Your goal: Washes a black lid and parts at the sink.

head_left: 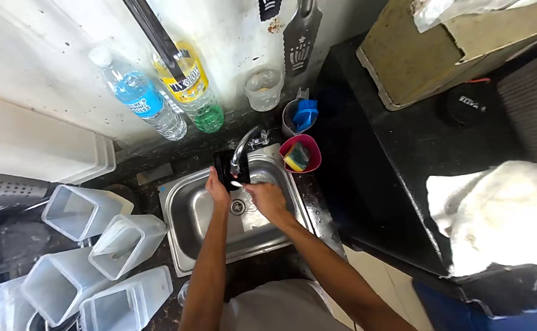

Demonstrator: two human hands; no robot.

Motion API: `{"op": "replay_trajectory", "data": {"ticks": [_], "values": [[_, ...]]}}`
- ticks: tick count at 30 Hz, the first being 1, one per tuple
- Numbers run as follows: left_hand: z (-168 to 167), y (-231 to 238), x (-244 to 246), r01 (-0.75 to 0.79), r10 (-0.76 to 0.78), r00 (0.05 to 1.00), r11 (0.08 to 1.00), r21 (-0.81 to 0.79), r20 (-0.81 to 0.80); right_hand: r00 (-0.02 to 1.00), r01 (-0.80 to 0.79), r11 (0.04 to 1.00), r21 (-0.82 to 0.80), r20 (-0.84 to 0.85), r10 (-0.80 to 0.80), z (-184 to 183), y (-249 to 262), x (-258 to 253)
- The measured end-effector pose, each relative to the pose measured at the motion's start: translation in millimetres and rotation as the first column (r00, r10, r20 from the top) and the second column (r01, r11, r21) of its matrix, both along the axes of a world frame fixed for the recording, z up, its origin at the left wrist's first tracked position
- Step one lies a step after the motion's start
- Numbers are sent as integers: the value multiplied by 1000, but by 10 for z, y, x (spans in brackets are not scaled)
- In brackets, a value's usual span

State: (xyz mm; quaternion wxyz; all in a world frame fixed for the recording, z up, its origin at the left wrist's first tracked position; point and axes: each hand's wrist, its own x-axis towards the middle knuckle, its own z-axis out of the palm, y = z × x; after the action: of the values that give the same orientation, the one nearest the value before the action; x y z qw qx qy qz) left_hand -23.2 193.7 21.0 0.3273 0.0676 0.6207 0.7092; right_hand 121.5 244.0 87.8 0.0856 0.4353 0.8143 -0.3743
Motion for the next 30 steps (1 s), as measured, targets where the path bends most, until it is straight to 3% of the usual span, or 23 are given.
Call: {"op": "replay_trajectory", "data": {"ticks": [2,6,11,15,18,26,30], "values": [[27,27,55,44,-44,999,999,-27,28,998,-13,1000,27,-64,15,-196,43,-4],[-26,82,-141,-33,42,982,998,-51,184,976,-25,997,-67,212,39,334,189,54],[-10,32,-27,71,-65,961,997,-12,270,999,-24,998,-55,37,26,-20,63,-61],[-155,-59,5,50,-75,887,997,67,456,988,-14,995,-103,149,30,499,45,13],[-240,-136,69,-22,-92,783,984,175,615,994,68,997,-21,91,-66,656,24,73],[-289,45,330,-51,-99,791,973,226,604,965,238,971,25,-119,-233,470,25,-41],[-137,91,467,10,-96,834,987,160,544,963,228,973,-31,-142,-231,339,-54,-187]]}}
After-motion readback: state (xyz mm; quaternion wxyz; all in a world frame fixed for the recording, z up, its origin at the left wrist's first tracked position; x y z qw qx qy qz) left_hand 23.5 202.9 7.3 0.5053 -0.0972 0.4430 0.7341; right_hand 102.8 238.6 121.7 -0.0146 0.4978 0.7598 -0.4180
